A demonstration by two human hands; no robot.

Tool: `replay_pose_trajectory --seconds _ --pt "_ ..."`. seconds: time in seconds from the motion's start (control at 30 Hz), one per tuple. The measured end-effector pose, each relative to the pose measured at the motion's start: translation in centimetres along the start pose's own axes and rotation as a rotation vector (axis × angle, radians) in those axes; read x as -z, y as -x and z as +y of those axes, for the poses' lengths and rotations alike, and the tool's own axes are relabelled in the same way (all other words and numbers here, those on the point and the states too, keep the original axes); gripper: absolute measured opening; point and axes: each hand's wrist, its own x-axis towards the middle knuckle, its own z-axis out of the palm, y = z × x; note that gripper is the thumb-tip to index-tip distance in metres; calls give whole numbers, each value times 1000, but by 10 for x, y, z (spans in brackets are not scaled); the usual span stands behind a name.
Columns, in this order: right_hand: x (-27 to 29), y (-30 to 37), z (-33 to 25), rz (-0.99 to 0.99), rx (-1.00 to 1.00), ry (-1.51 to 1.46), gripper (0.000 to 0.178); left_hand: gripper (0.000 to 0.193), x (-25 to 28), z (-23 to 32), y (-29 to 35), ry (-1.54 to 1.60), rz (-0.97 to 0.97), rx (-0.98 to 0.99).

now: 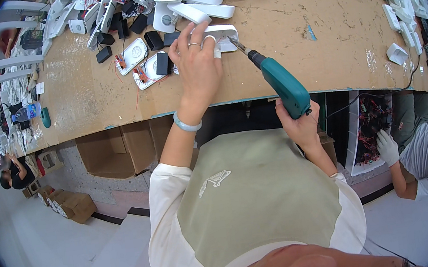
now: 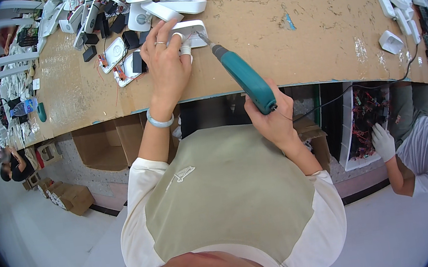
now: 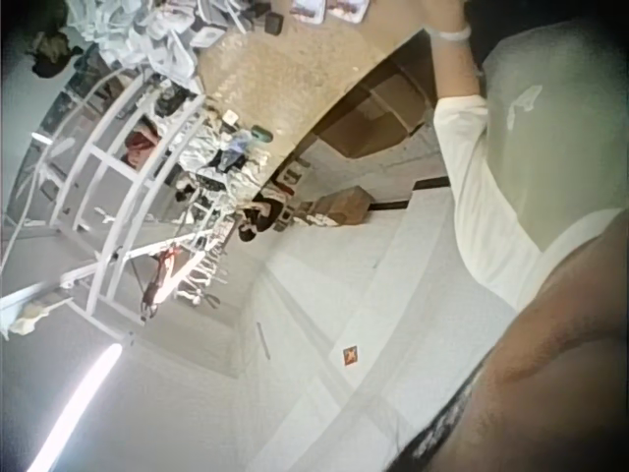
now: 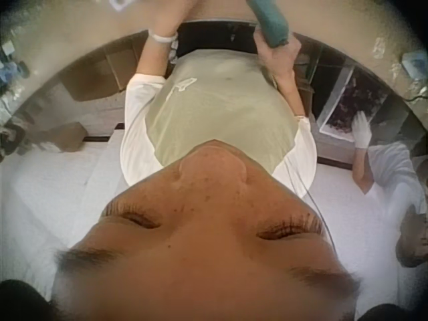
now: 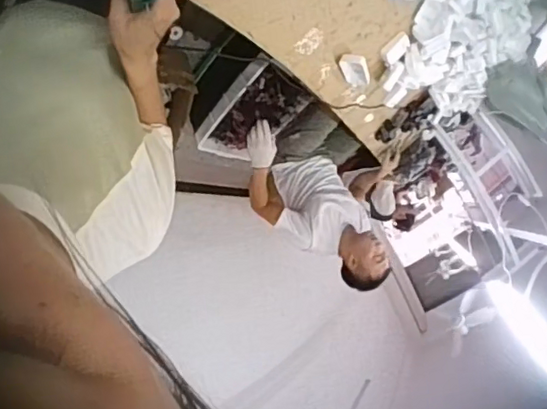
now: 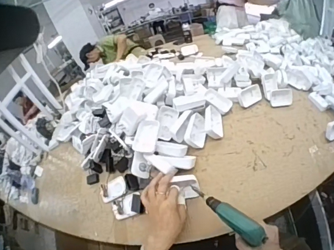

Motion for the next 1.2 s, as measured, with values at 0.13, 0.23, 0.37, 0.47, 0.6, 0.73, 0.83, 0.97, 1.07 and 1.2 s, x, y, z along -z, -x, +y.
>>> replay_pose_trajectory --seconds 0.13,0.23,0.37,0.47,0.6,0.73,0.83,0.97,1.07,1.2 --pt "-4 -4 -1 2 42 31 25 21 1 2 -1 -10 0 3" --pt "-8 -6 4 3 52 43 27 22 2 3 -2 -19 -11 9" --pt "-8 -8 5 -17 28 43 26 22 4 3 -3 -35 -29 21" --pt "-9 -8 8 -16 27 47 25 22 2 4 -4 -30 -36 19" --pt "-8 -8 7 -19 42 29 23 21 4 3 -4 -31 -36 23" --pt "-9 -8 6 -16 23 17 22 20 3 3 -4 -15 -44 20" --pt "-8 -8 4 -25 -13 41 21 20 5 5 -5 -29 -57 24" --pt "-8 -9 5 -17 18 29 20 19 6 6 -6 -42 -64 29" --pt "-9 -9 5 -10 32 25 21 18 5 5 -5 -39 -60 28" --pt "-9 -8 5 -19 1 36 22 17 5 6 -6 -42 -63 29"
